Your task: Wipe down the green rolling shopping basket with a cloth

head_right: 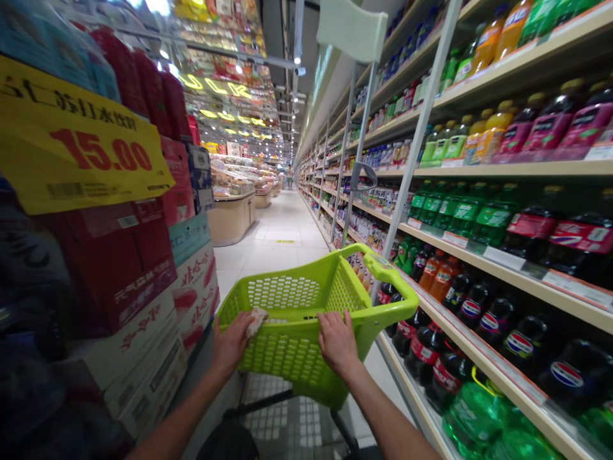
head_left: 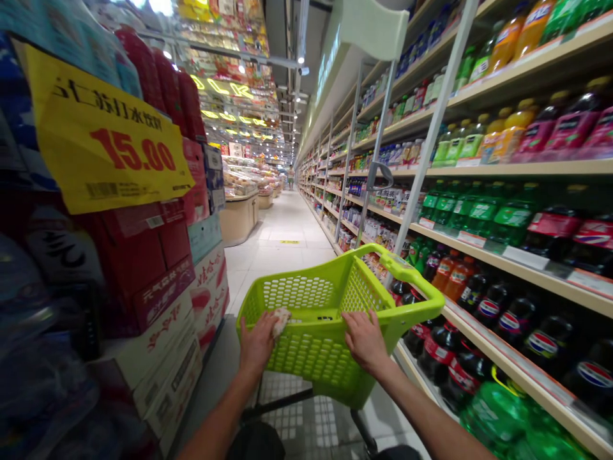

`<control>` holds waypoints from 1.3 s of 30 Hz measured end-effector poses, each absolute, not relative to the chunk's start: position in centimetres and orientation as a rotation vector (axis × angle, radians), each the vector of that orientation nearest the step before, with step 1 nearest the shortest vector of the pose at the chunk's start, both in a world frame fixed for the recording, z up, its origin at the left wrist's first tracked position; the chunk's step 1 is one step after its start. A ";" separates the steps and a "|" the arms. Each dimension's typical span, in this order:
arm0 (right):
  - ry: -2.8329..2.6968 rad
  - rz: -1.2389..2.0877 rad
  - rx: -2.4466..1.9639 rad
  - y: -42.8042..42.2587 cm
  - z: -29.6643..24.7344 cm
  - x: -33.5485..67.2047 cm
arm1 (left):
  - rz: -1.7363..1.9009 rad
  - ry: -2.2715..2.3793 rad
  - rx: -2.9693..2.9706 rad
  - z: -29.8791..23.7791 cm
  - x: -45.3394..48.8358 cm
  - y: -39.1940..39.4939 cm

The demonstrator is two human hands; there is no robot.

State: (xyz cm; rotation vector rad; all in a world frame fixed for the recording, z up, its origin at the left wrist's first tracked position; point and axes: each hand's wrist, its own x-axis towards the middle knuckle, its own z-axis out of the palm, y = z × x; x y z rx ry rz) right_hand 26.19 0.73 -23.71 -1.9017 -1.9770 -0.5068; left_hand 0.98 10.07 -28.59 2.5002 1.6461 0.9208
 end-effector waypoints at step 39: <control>-1.899 -0.552 -1.991 1.7 -24.7 24.0 | 0.821 1.745 2.441 -37.6 -4.4 6.5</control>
